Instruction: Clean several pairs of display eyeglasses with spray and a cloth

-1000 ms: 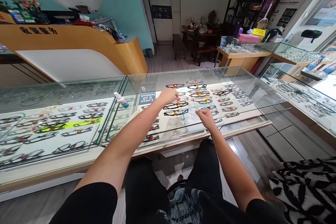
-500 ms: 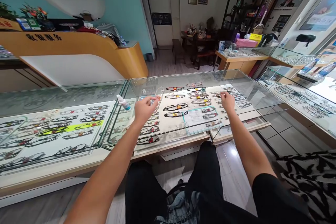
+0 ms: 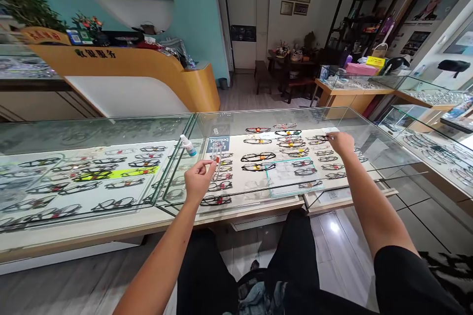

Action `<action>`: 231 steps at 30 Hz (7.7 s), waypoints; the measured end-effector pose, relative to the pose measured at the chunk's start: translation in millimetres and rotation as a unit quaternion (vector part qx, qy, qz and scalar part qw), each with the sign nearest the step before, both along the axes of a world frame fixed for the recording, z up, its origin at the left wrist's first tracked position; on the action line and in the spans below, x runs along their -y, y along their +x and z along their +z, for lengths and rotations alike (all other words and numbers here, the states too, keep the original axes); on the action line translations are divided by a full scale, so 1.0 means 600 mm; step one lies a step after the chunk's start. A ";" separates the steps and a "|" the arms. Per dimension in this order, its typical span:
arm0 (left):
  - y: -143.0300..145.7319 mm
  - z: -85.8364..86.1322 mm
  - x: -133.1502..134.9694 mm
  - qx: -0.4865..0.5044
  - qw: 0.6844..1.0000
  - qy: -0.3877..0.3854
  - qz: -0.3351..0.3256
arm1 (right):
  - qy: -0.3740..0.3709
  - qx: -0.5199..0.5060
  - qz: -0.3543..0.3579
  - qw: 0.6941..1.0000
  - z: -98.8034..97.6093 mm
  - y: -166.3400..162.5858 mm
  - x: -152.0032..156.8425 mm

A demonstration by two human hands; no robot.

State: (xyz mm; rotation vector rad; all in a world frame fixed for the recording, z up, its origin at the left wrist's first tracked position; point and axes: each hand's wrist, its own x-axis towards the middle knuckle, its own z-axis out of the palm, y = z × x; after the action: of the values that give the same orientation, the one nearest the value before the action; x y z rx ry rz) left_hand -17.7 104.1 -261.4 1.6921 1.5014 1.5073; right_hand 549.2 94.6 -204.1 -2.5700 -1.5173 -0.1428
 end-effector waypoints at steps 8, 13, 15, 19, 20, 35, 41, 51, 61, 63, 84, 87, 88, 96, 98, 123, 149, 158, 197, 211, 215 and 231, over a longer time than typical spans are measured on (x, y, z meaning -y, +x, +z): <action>-0.004 0.003 0.004 0.009 1.000 -0.014 -0.010 | -0.010 0.022 0.176 0.984 0.070 -0.238 -0.101; -0.004 0.001 0.005 0.019 1.000 -0.021 -0.008 | -0.048 0.028 0.263 0.963 0.067 -0.383 -0.167; -0.004 0.001 0.006 0.020 0.999 -0.025 -0.009 | -0.061 0.033 0.282 0.957 0.064 -0.412 -0.189; -0.002 0.005 0.009 0.030 0.999 -0.038 -0.013 | -0.094 0.041 0.293 0.950 0.061 -0.439 -0.222; -0.001 0.006 0.010 0.030 0.999 -0.041 -0.014 | -0.102 0.042 0.294 0.949 0.061 -0.442 -0.227; 0.000 0.008 0.009 0.087 0.995 -0.037 -0.039 | -0.093 -0.009 0.282 0.955 0.080 -0.462 -0.219; 0.029 0.118 -0.059 0.181 0.978 0.012 -0.104 | 0.046 -0.236 0.423 0.874 0.158 -0.481 -0.150; 0.117 0.330 -0.146 0.176 0.929 0.157 -0.287 | 0.329 -0.425 0.472 0.699 0.254 -0.512 -0.096; 0.120 0.344 -0.153 0.200 0.906 0.114 -0.355 | 0.251 -0.493 0.494 0.671 0.270 -0.497 -0.098; 0.116 0.345 -0.147 0.198 0.906 0.106 -0.360 | 0.204 -0.540 0.506 0.641 0.268 -0.496 -0.105; 0.107 0.358 -0.120 0.224 0.902 0.085 -0.360 | 0.140 -0.651 0.519 0.536 0.263 -0.509 -0.125; 0.105 0.358 -0.118 0.210 0.908 0.098 -0.349 | 0.170 -0.620 0.517 0.565 0.260 -0.507 -0.122; 0.105 0.358 -0.118 0.201 0.914 0.106 -0.337 | 0.190 -0.601 0.512 0.583 0.259 -0.506 -0.120; 0.090 0.358 -0.127 0.109 0.958 0.144 -0.224 | 0.391 -0.403 0.430 0.707 0.259 -0.498 -0.093; 0.083 0.358 -0.132 0.085 0.961 0.141 -0.224 | 0.444 -0.367 0.392 0.717 0.258 -0.494 -0.092; 0.100 0.357 -0.111 0.032 0.967 0.120 -0.221 | 0.376 -0.432 0.434 0.695 0.242 -0.540 -0.097; 0.069 0.204 -0.003 0.222 0.964 0.112 -0.091 | 0.184 -0.766 0.224 0.573 0.062 -0.548 0.025; 0.039 0.149 0.092 0.150 0.980 0.081 -0.106 | 0.423 -0.494 0.157 0.743 0.005 -0.508 0.105; -0.026 0.105 0.153 0.189 0.979 0.054 -0.059 | -0.121 -0.028 0.195 0.973 0.021 -0.245 0.071; -0.009 0.111 0.167 0.214 0.969 0.073 -0.103 | -0.091 -0.022 0.154 0.984 -0.006 -0.239 0.065; -0.007 0.113 0.169 0.201 0.971 0.079 -0.104 | -0.050 -0.022 0.153 0.987 0.025 -0.251 0.079; 0.074 0.154 0.166 0.207 0.960 0.016 -0.187 | 0.285 -0.322 0.489 0.759 0.079 -0.571 0.187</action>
State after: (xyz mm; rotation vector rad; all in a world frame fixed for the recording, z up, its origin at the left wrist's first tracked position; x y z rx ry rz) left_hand 26.7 4.8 -169.2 1.4544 0.8901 1.5539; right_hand 206.3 -17.4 -156.7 -0.9651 -1.8609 0.3233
